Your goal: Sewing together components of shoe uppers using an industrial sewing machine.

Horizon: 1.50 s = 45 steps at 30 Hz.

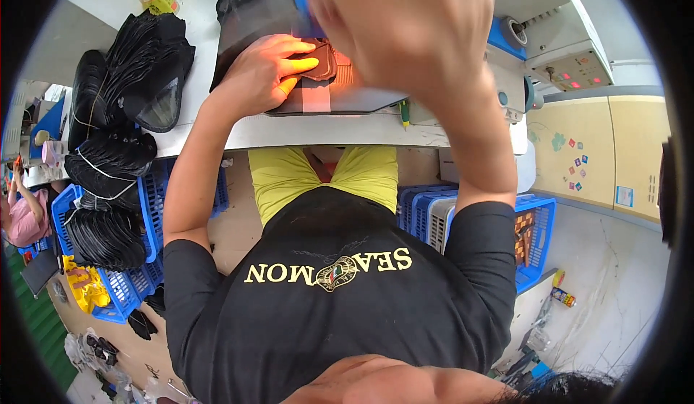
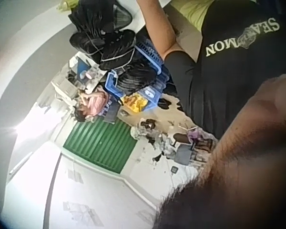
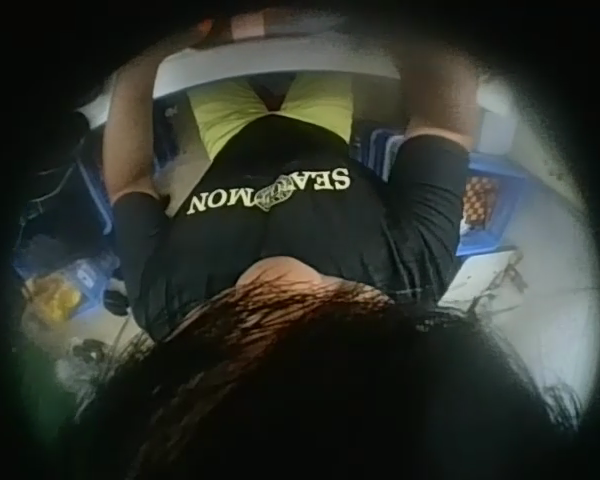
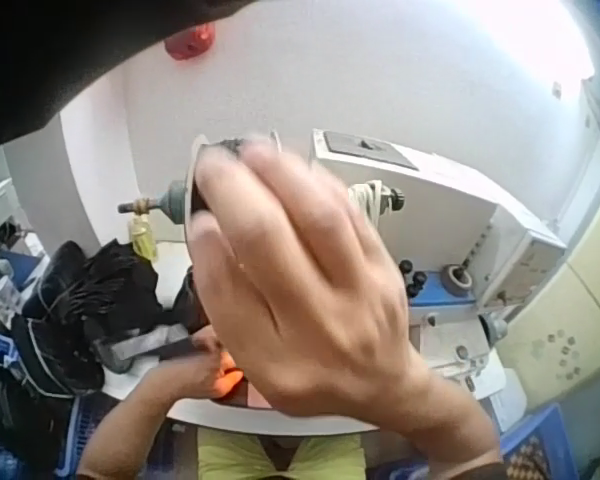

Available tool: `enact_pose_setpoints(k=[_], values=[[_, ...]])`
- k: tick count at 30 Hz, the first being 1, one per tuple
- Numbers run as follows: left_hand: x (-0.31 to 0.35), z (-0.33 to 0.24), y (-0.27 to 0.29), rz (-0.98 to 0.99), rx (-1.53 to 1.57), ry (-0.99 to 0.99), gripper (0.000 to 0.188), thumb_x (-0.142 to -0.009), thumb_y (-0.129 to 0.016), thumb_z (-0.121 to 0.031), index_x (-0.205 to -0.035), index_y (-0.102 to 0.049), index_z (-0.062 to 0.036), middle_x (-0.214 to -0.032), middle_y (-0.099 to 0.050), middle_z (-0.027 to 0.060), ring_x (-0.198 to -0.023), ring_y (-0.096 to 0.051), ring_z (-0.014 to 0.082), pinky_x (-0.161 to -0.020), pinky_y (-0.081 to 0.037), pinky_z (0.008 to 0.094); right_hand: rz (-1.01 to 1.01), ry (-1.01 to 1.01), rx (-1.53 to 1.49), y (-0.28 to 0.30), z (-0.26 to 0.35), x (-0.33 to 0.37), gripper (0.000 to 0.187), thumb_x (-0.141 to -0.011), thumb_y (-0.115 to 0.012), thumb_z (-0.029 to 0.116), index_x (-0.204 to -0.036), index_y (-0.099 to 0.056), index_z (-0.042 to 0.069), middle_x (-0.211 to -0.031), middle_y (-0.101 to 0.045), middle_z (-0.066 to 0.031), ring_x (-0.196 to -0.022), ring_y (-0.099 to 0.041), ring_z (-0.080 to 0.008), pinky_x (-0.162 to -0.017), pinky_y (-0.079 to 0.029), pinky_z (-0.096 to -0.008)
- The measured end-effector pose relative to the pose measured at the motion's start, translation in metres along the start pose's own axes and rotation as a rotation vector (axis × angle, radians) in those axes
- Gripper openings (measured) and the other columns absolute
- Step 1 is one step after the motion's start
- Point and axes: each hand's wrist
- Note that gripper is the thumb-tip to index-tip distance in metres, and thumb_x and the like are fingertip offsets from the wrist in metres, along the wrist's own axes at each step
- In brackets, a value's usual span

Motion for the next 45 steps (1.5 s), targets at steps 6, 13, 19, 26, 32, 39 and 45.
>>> enact_pose_setpoints(k=[6, 13, 19, 26, 32, 39, 45], values=[[-0.013, 0.000, 0.008, 0.063, 0.060, -0.060, 0.035, -0.077, -0.066, -0.006, -0.112, -0.070, -0.0054, -0.126, -0.062, 0.0108, -0.121, -0.053, 0.0315, -0.105, -0.042, 0.0415, 0.575, -0.298, -0.142, -0.003, 0.046, 0.123, 0.038, -0.074, -0.070, 0.021, -0.111, -0.070, 0.011, -0.079, -0.066, -0.0057, -0.063, -0.063, -0.0230, -0.056, -0.050, -0.0360], [-0.010, 0.002, 0.008, 0.075, 0.054, -0.041, 0.031, -0.082, -0.067, -0.010, -0.112, -0.069, -0.0041, -0.128, -0.062, 0.0109, -0.120, -0.054, 0.0322, -0.104, -0.043, 0.0421, 0.782, -0.515, -0.184, -0.018, 0.054, 0.146, 0.035, -0.080, -0.070, 0.024, -0.114, -0.071, 0.018, -0.068, -0.066, -0.0055, -0.062, -0.065, -0.0258, -0.058, -0.052, -0.0369], [-0.013, 0.000, 0.011, 0.081, 0.046, -0.038, 0.030, -0.084, -0.069, -0.016, -0.111, -0.070, -0.0043, -0.126, -0.063, 0.0103, -0.118, -0.054, 0.0323, -0.102, -0.044, 0.0425, 0.688, -0.520, -0.250, -0.020, 0.051, 0.146, 0.029, -0.079, -0.069, 0.023, -0.106, -0.069, 0.013, -0.064, -0.064, -0.0064, -0.061, -0.066, -0.0246, -0.054, -0.049, -0.0375], [-0.016, 0.002, 0.012, 0.093, 0.023, -0.021, 0.027, -0.086, -0.068, -0.017, -0.110, -0.071, -0.0046, -0.125, -0.065, 0.0095, -0.117, -0.055, 0.0311, -0.103, -0.044, 0.0417, 0.742, -0.554, -0.234, -0.021, 0.052, 0.142, 0.031, -0.079, -0.069, 0.025, -0.107, -0.069, 0.012, -0.065, -0.065, -0.0072, -0.062, -0.066, -0.0258, -0.056, -0.050, -0.0378], [-0.018, 0.004, 0.014, 0.106, -0.027, -0.055, 0.029, -0.085, -0.066, -0.011, -0.113, -0.069, -0.0056, -0.124, -0.065, 0.0089, -0.116, -0.056, 0.0299, -0.105, -0.042, 0.0421, 0.759, -0.586, -0.200, -0.023, 0.053, 0.143, 0.030, -0.080, -0.070, 0.026, -0.109, -0.072, 0.020, -0.070, -0.067, -0.0071, -0.063, -0.066, -0.0279, -0.059, -0.054, -0.0379], [-0.021, 0.006, 0.016, 0.160, -0.105, -0.079, 0.041, -0.079, -0.063, -0.003, -0.120, -0.066, -0.0072, -0.122, -0.065, 0.0093, -0.115, -0.058, 0.0276, -0.110, -0.037, 0.0461, 0.749, -0.570, -0.202, -0.023, 0.053, 0.144, 0.034, -0.079, -0.070, 0.028, -0.112, -0.071, 0.020, -0.070, -0.067, -0.0077, -0.063, -0.066, -0.0285, -0.059, -0.054, -0.0381], [-0.023, 0.004, 0.027, 0.216, -0.459, -0.161, 0.043, -0.082, -0.061, -0.011, -0.125, -0.066, -0.0175, -0.120, -0.064, 0.0066, -0.108, -0.060, 0.0243, -0.111, -0.034, 0.0446, 0.815, -0.587, -0.197, -0.022, 0.053, 0.141, 0.036, -0.077, -0.071, 0.027, -0.113, -0.071, 0.019, -0.071, -0.068, -0.0074, -0.065, -0.066, -0.0285, -0.061, -0.055, -0.0382]])
Point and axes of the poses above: each hand's wrist, its own x-axis away from the middle knuckle, its own y-axis out of the back of the hand, z = x × y
